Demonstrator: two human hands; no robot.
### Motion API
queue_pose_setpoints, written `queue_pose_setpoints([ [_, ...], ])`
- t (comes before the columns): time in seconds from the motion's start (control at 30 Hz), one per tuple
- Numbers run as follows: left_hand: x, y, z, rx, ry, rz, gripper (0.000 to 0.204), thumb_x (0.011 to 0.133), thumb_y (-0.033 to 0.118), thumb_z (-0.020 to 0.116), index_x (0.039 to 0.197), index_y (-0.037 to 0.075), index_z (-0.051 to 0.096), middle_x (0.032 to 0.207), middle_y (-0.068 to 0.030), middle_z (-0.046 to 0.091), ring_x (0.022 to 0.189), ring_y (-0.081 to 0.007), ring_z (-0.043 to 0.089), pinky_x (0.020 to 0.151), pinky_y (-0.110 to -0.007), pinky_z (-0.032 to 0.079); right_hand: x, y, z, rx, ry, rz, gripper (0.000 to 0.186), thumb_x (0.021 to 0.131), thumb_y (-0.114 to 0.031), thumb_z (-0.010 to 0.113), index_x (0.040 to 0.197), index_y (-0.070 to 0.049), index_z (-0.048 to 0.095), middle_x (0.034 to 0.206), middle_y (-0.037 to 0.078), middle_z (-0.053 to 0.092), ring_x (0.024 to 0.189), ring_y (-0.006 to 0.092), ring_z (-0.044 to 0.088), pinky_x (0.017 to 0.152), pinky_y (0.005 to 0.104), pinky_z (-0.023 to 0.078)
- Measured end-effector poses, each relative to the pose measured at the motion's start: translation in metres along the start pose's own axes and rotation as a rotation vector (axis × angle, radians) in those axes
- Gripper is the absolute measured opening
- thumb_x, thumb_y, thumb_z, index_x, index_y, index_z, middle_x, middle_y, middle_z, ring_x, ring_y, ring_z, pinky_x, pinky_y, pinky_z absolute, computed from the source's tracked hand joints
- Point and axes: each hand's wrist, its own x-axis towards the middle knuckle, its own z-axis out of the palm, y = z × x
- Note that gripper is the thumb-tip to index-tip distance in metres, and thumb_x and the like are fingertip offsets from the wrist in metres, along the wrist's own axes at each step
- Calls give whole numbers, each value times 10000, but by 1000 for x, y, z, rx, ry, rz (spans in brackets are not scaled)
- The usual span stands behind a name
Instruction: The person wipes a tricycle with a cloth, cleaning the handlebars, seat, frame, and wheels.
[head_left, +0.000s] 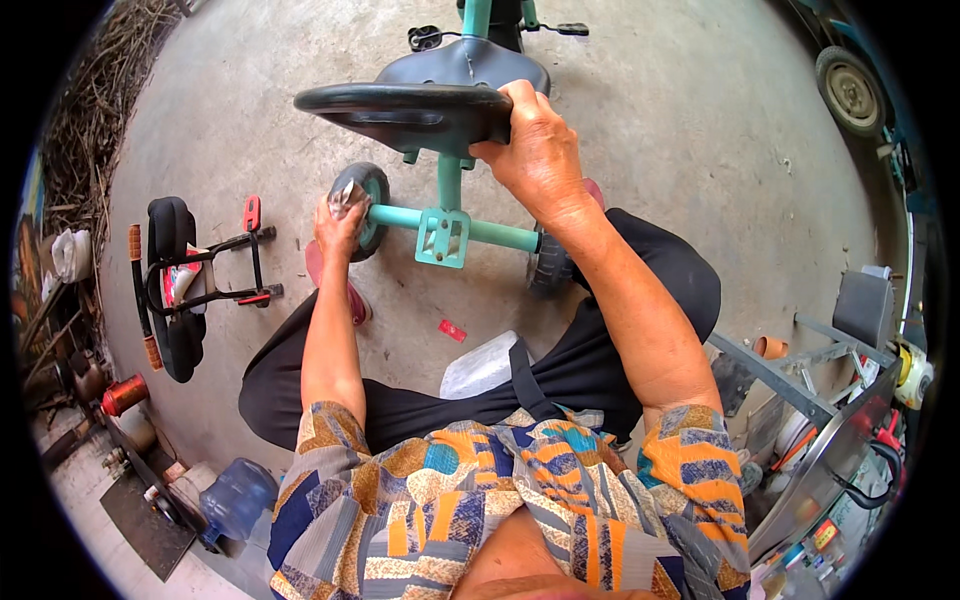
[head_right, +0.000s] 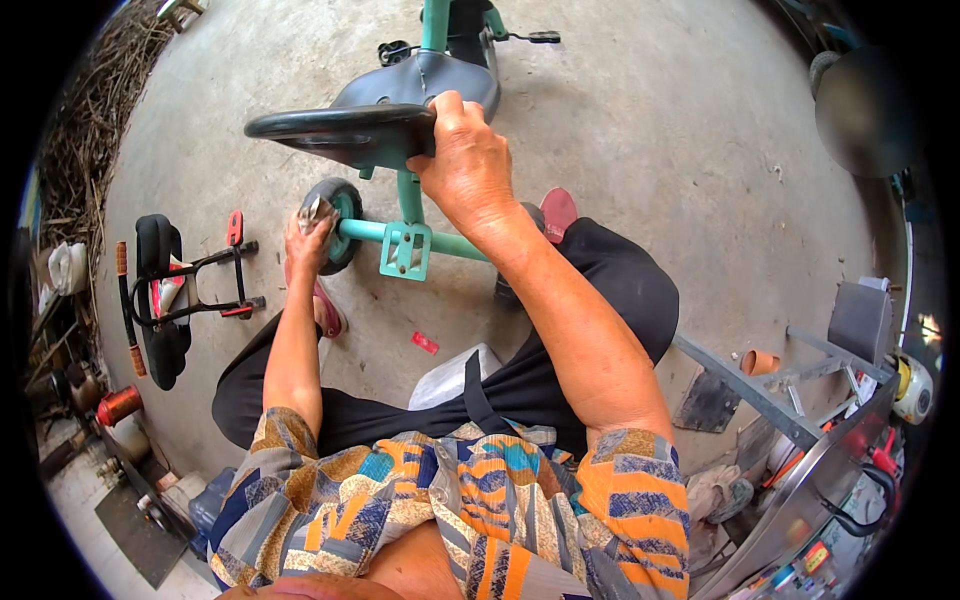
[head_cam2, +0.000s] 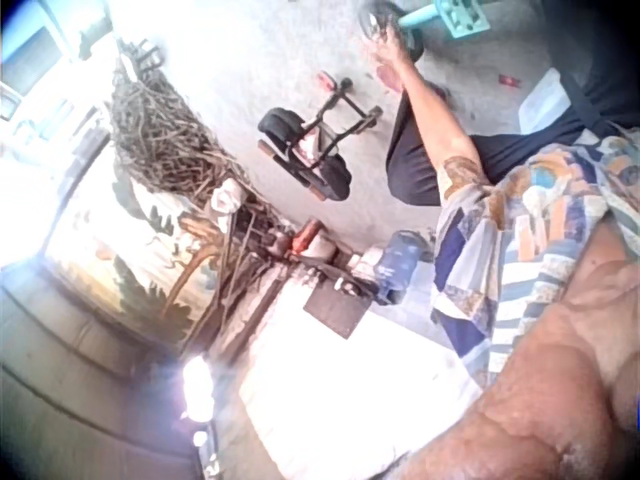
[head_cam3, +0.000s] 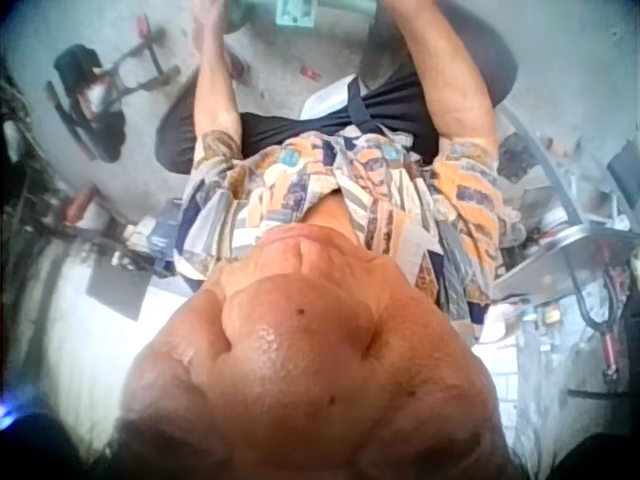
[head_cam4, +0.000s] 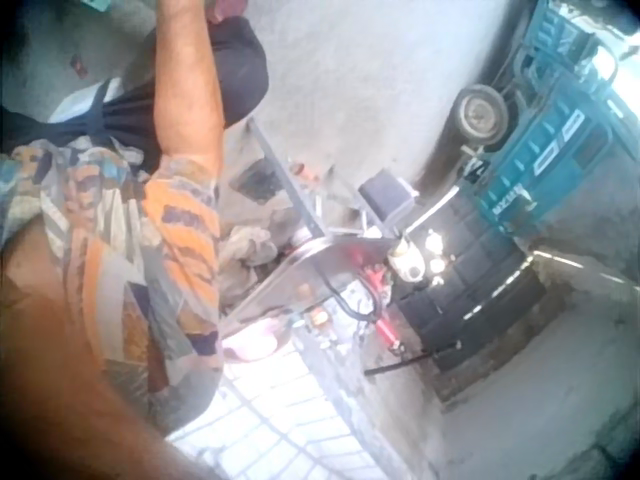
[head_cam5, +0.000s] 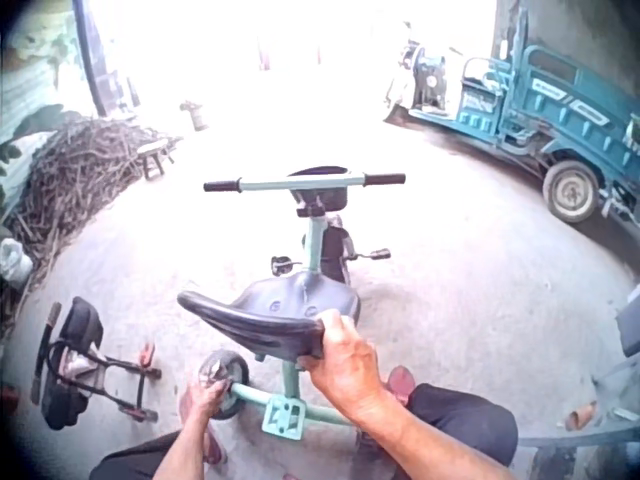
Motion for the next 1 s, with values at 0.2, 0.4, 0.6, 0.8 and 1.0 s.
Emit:
queue_pose_setpoints([
  [0.2, -42, -31, 7, -96, 177, -137, 638, 678, 382, 803, 1144, 7, 582, 1088, -190, 623, 999, -326, 602, 880, -408, 465, 2, 0, 9, 0, 1, -74, 555, 591, -66, 842, 1036, -50, 510, 996, 189, 620, 887, 412, 631, 768, 472, 523],
  [0.4, -53, -7, 7, -39, 264, -231, 588, 646, 398, 816, 1028, -6, 627, 998, -193, 655, 949, -333, 621, 845, -403, 472, 9, 8, 11, 13, -10, -109, 499, 631, -133, 826, 1058, -40, 585, 1001, 203, 648, 964, 398, 624, 823, 458, 506],
  [0.6, -71, 6, -3, 23, 388, -237, 614, 601, 372, 857, 1003, -33, 630, 956, -179, 671, 896, -302, 638, 816, -398, 483, 21, 1, 3, 187, -45, -220, 502, 607, -2, 765, 1048, -35, 528, 996, 202, 634, 968, 380, 623, 828, 435, 493],
  [0.8, -83, -17, 10, 20, 320, -213, 594, 655, 409, 830, 994, -34, 623, 896, -196, 676, 859, -357, 646, 783, -421, 492, 27, 7, 11, 155, -145, -151, 594, 607, -21, 774, 1147, -51, 527, 1031, 196, 635, 1006, 365, 615, 863, 425, 483],
  [1.0, -69, -40, 4, -434, -24, -401, 554, 766, 430, 753, 1066, -4, 583, 970, -168, 667, 887, -296, 640, 793, -402, 496, 14, 39, 28, 225, -6, -193, 613, 669, -47, 748, 1228, -65, 498, 1116, 208, 603, 1025, 382, 604, 890, 427, 482],
])
